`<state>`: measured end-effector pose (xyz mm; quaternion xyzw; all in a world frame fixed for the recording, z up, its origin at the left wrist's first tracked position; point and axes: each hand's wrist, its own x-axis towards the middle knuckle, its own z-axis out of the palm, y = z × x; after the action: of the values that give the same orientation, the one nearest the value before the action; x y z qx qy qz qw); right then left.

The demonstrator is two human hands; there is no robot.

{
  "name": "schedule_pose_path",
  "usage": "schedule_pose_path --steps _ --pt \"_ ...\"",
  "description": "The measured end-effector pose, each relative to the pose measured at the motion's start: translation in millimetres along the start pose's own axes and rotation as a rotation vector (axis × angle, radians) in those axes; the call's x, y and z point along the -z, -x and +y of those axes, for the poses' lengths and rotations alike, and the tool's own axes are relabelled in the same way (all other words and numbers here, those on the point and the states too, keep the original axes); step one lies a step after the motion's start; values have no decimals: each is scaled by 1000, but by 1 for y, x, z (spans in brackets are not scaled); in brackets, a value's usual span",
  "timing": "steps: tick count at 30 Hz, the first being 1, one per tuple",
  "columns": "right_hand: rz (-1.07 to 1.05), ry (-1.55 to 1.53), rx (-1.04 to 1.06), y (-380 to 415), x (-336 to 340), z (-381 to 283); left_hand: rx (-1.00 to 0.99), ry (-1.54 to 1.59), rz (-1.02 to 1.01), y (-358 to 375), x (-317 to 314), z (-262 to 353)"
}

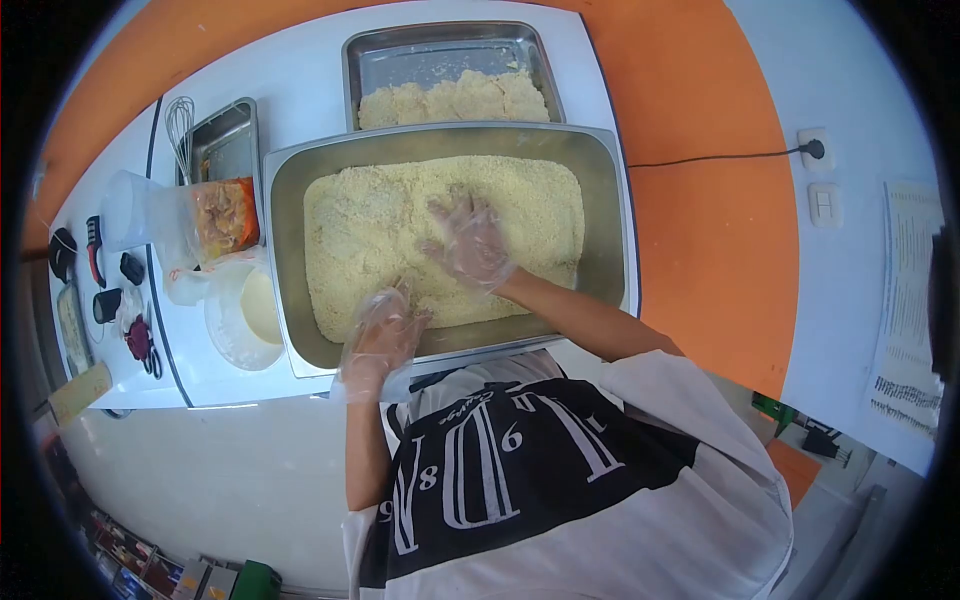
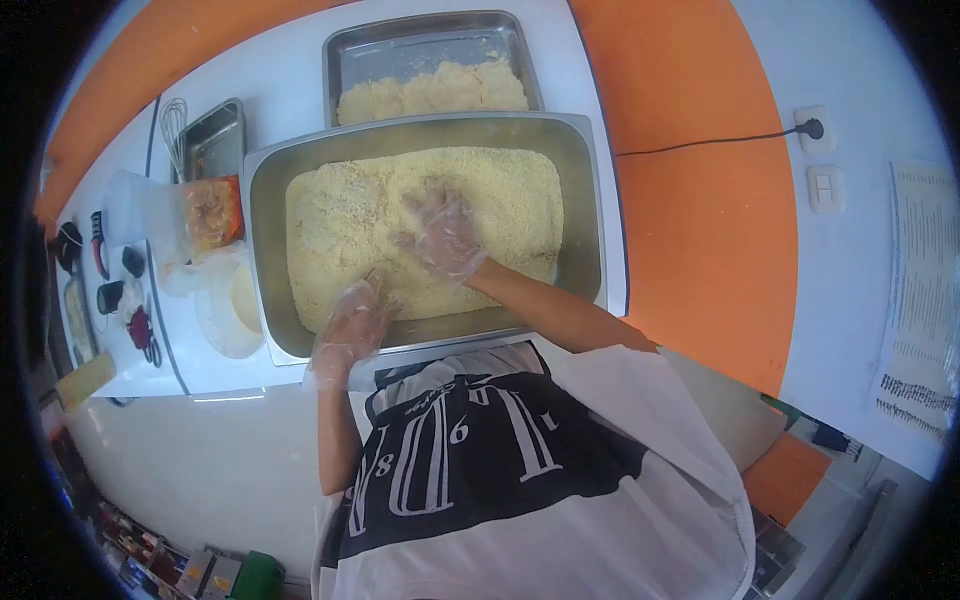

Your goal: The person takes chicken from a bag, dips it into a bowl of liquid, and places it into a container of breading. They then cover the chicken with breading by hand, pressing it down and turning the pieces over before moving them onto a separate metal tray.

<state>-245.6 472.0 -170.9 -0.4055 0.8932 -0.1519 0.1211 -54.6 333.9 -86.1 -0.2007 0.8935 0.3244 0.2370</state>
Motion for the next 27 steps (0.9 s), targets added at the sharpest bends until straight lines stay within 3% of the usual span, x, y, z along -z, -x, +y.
schedule_pose_path --steps 3,7,10,12,13,15,19,21,22,25,27 --pt "-30 -83 62 -3 23 2 -83 64 108 8 2 4" --pt "-25 -151 208 -1 63 60 -4 83 66 5 6 7" --pt "-190 -219 242 8 57 84 -136 115 119 -6 0 5" --pt "-81 93 362 16 37 77 -218 82 94 -18 -2 12" --pt "-82 90 360 18 27 69 -216 81 90 -21 -2 18" --pt "4 -42 95 21 11 48 -177 73 19 -22 7 30" --pt "122 33 131 26 -4 34 -104 131 -36 -29 13 28" --pt "187 -301 -120 3 14 40 -181 225 40 -33 18 29" --pt "178 -304 -119 -12 40 40 -172 228 37 -37 17 30" --pt "33 -321 -288 -57 93 53 -192 251 52 -64 16 45" --pt "-319 -432 -517 -75 87 64 -98 236 -129 -97 13 55"
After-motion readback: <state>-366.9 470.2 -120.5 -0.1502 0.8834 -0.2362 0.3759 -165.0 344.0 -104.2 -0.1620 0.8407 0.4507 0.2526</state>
